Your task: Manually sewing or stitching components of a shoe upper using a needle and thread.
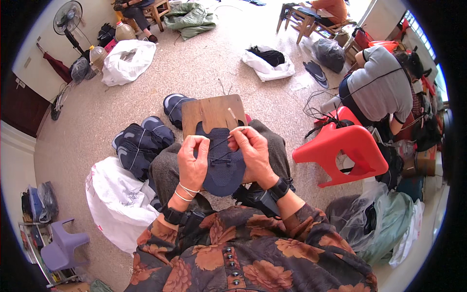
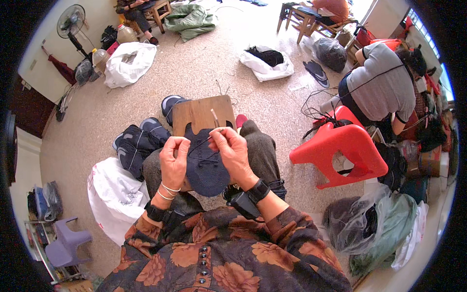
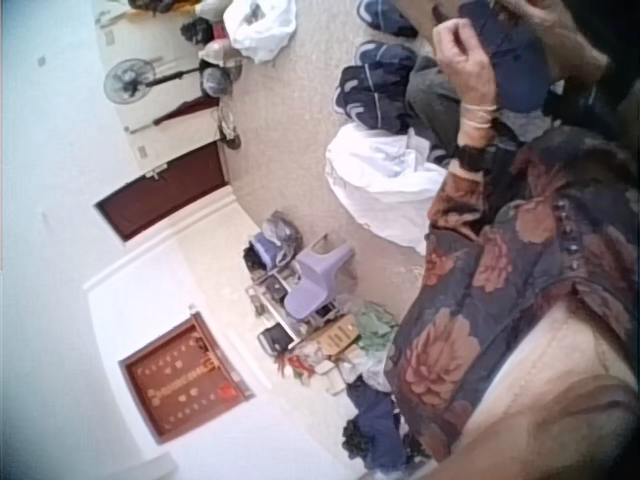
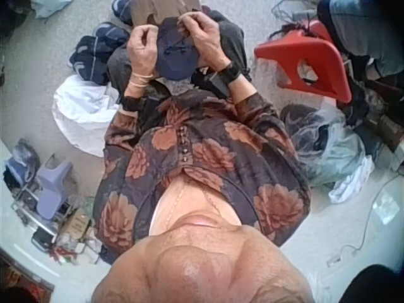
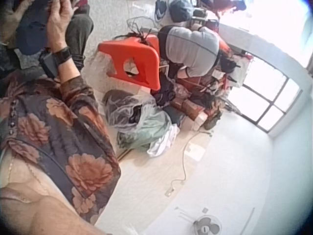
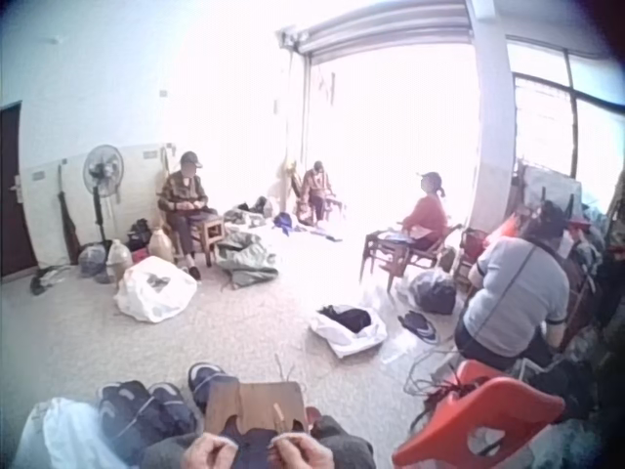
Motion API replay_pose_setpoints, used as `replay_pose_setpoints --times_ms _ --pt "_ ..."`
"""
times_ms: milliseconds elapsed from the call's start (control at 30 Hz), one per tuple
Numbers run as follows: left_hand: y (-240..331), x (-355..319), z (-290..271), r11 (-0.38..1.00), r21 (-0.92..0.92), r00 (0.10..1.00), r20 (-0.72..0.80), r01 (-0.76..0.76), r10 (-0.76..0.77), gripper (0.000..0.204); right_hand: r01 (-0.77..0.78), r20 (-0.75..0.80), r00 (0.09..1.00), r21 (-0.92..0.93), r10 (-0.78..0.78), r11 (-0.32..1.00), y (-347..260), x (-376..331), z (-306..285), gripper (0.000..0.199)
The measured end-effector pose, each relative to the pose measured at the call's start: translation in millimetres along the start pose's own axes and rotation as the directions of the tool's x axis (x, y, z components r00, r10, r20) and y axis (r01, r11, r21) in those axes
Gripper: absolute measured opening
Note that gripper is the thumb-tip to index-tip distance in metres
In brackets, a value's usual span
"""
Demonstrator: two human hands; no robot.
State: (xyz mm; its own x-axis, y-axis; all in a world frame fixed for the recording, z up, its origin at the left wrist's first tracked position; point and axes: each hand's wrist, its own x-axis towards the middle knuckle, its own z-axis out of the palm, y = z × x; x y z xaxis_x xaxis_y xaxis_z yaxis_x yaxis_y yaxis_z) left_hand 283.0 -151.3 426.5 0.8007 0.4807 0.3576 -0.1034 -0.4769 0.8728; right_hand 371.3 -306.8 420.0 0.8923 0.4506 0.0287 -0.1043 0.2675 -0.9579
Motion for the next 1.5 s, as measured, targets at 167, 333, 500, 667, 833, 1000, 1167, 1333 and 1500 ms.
replay_pose_setpoints --times_ms 167,333,500,667,833,1000,1167,1333,1500 --pt "0 -19 19 0.992 -0.121 0.968 0.252 0.024 0.007 0.015 0.07 0.015 0.997 0.086 -0.072 0.994 -7 4 5 0.017" --pt "20 -17 19 0.922 -0.192 0.908 0.327 0.336 -0.263 0.012 0.155 0.059 0.986 0.023 -0.156 0.988 -13 3 15 0.015" --pt "4 -13 -13 0.97 -0.195 0.984 0.129 0.147 -0.123 0.005 0.126 0.019 0.992 0.066 -0.127 0.99 -17 6 5 0.017" --pt "-35 -13 -5 0.934 -0.285 0.976 0.076 0.218 -0.204 0.009 0.071 0.038 0.996 0.09 -0.075 0.993 -15 4 4 0.021" --pt "-52 -6 4 0.941 -0.218 0.892 0.428 0.258 -0.145 0.015 0.084 0.067 0.994 0.088 -0.09 0.993 -15 5 9 0.016" --pt "-26 1 -5 0.933 -0.107 0.783 0.581 0.343 -0.221 0.008 0.137 0.024 0.99 0.053 -0.138 0.989 -6 9 4 0.015" --pt "-39 17 -20 0.979 -0.109 0.912 0.393 0.173 -0.118 0.013 0.095 -0.035 0.995 -0.024 -0.096 0.995 -13 9 -15 0.019" --pt "-66 25 -35 0.893 -0.257 0.881 0.402 0.37 -0.249 0.019 -0.005 -0.036 0.999 -0.063 0.002 0.998 -11 -1 -44 0.023" --pt "-93 25 -42 0.699 -0.455 0.832 0.358 0.552 -0.424 0.018 -0.128 -0.094 0.988 -0.079 0.121 0.989 10 -19 -75 0.021"
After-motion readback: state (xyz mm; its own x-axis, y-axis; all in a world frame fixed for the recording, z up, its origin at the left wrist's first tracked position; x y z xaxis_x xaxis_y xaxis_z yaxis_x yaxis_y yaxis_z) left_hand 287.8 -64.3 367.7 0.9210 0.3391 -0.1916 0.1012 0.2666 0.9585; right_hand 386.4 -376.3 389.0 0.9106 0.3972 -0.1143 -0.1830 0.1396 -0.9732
